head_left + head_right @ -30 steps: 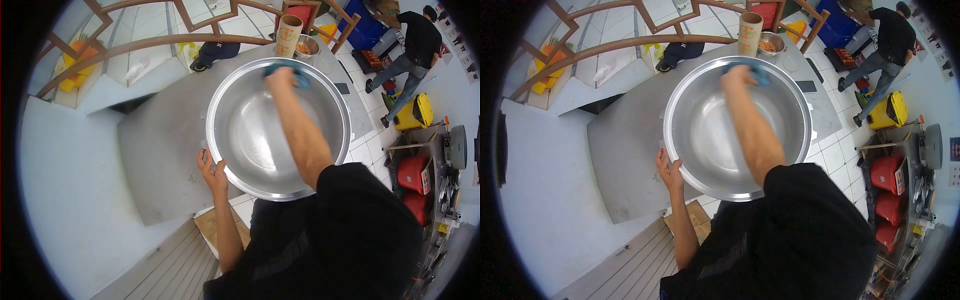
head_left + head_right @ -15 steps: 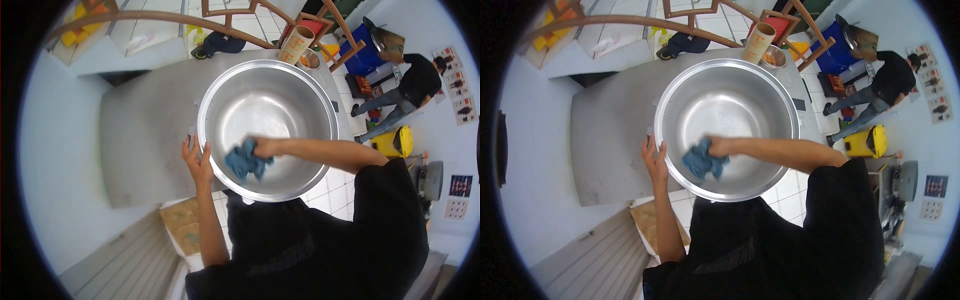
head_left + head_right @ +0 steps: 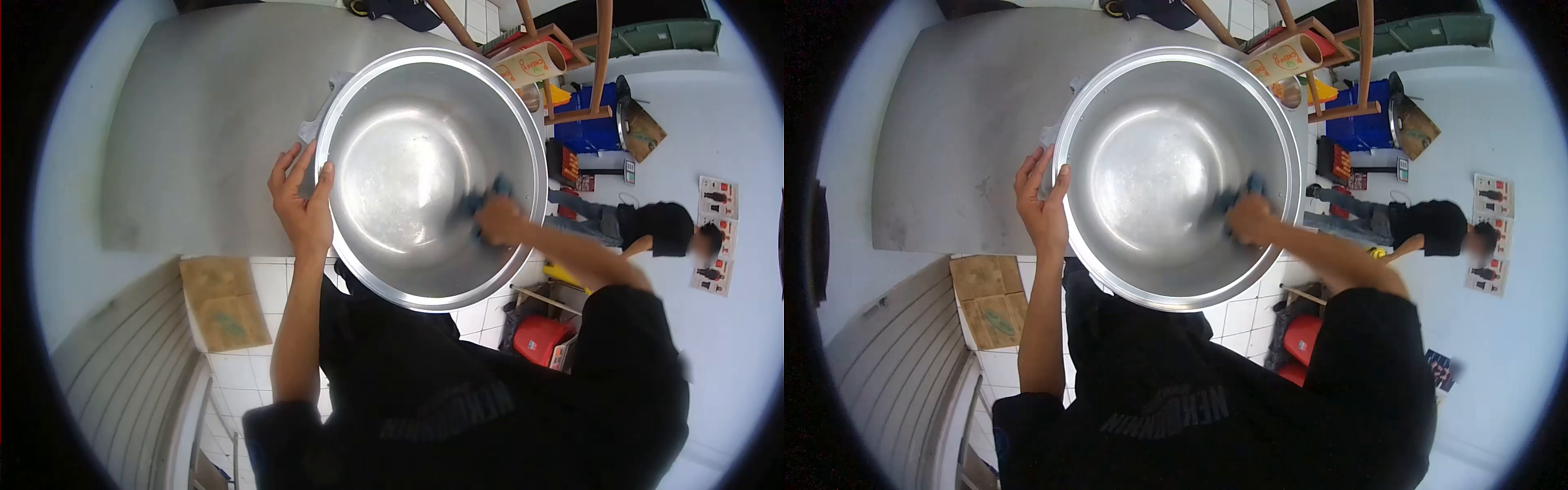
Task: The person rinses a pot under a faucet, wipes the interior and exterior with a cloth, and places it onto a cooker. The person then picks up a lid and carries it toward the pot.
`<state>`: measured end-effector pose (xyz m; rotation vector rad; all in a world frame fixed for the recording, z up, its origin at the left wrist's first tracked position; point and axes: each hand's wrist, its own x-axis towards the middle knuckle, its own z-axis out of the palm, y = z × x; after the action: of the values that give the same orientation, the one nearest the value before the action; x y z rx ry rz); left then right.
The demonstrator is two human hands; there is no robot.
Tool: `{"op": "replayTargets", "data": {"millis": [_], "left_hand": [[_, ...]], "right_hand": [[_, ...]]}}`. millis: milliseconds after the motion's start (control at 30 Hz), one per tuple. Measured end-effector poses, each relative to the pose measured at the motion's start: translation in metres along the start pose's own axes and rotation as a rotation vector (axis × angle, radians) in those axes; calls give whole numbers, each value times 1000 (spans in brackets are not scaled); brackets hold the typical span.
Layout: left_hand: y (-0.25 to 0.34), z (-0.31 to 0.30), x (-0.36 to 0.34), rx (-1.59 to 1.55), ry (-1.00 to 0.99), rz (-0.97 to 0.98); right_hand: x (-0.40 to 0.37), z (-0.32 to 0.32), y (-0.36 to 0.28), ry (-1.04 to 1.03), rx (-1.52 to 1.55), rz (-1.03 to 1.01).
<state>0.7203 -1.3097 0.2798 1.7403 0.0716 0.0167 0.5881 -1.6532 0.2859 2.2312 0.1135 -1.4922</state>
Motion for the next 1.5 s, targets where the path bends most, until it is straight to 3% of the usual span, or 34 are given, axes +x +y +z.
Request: {"op": "replayTargets", "data": {"millis": [33, 100, 133, 200, 233, 267, 300, 367, 400, 467, 533, 600, 633, 667, 700, 767, 800, 867, 967, 1000, 1033, 1067, 1100, 1133, 1233, 1300, 1367, 1400, 1433, 1467, 1500], "left_hand": [[-2, 1, 0, -16, -3, -4], [0, 1, 1, -2, 5, -1], [1, 0, 1, 13, 3, 3], [3, -4, 1, 14, -19, 10], [4, -3, 3, 8, -30, 18], [2, -3, 5, 2, -40, 21], [-1, -3, 7, -16, -48, 13], [-4, 0, 3, -29, -49, -6], [-3, 0, 3, -10, -28, -6], [-2, 1, 5, 11, -17, 9], [-10, 4, 3, -3, 22, 39], [-4, 2, 2, 6, 25, 28], [-1, 2, 2, 2, 25, 13], [-3, 1, 4, 8, 16, 28], [-8, 1, 7, -1, 10, 36], [-13, -1, 6, 0, -14, 42], [-13, -2, 8, 11, -15, 44], [-11, -3, 8, 25, -22, 51], [-7, -5, 10, 46, -20, 54], [-7, -5, 10, 73, -17, 54], [-7, -5, 9, 101, -26, 50], [-7, -5, 8, 102, -32, 45], [-5, -4, 7, 93, -34, 42], [-4, -5, 6, 86, -27, 36], [-1, -3, 4, 26, -19, 0], [-5, -3, 4, 23, -31, 28], [-9, -5, 4, 17, -25, 56], [-10, -7, 5, 48, -37, 61], [-9, -7, 6, 75, -42, 69], [-7, -6, 6, 69, -45, 73], [-3, -6, 5, 97, -27, 90]], "right_hand": [[5, 22, -24, -68, 205, -101], [-17, 26, -68, 155, 743, -453], [-20, 23, -64, 156, 749, -453], [-30, 17, -38, 334, 241, -528], [-29, 5, -3, 295, -55, -426], [13, 40, 42, 391, -308, -230], [14, 10, 67, 445, -464, -66], [14, -18, 103, 875, -456, -134], [14, -8, 90, 875, -445, -137], [7, 19, 39, 473, -293, 109], [-7, 28, -26, 106, -47, 116], [-9, 6, -80, -33, 523, -187], [-22, -21, -111, 87, 854, -327], [10, -4, -149, 328, 1182, -531], [30, -15, -186, 617, 1266, -687], [51, -71, -202, 750, 1369, -735], [68, -82, -190, 760, 1378, -739], [97, -94, -172, 1084, 584, -453], [68, -50, -139, 976, 390, -543], [65, -22, -117, 880, 292, -488], [58, -3, -87, 629, 513, -378], [64, 18, -54, 575, 332, -219], [54, 22, -41, 582, 374, 235], [69, 29, -26, 825, 530, 254], [116, -4, -114, 745, 549, 397], [104, -19, -187, 607, 543, 26], [50, -39, -185, 765, 652, -557], [63, -23, -165, 938, 432, -539], [65, -15, -138, 984, 339, -458], [62, -11, -108, 744, 577, -355], [72, 17, -86, 832, 747, -152]]}}
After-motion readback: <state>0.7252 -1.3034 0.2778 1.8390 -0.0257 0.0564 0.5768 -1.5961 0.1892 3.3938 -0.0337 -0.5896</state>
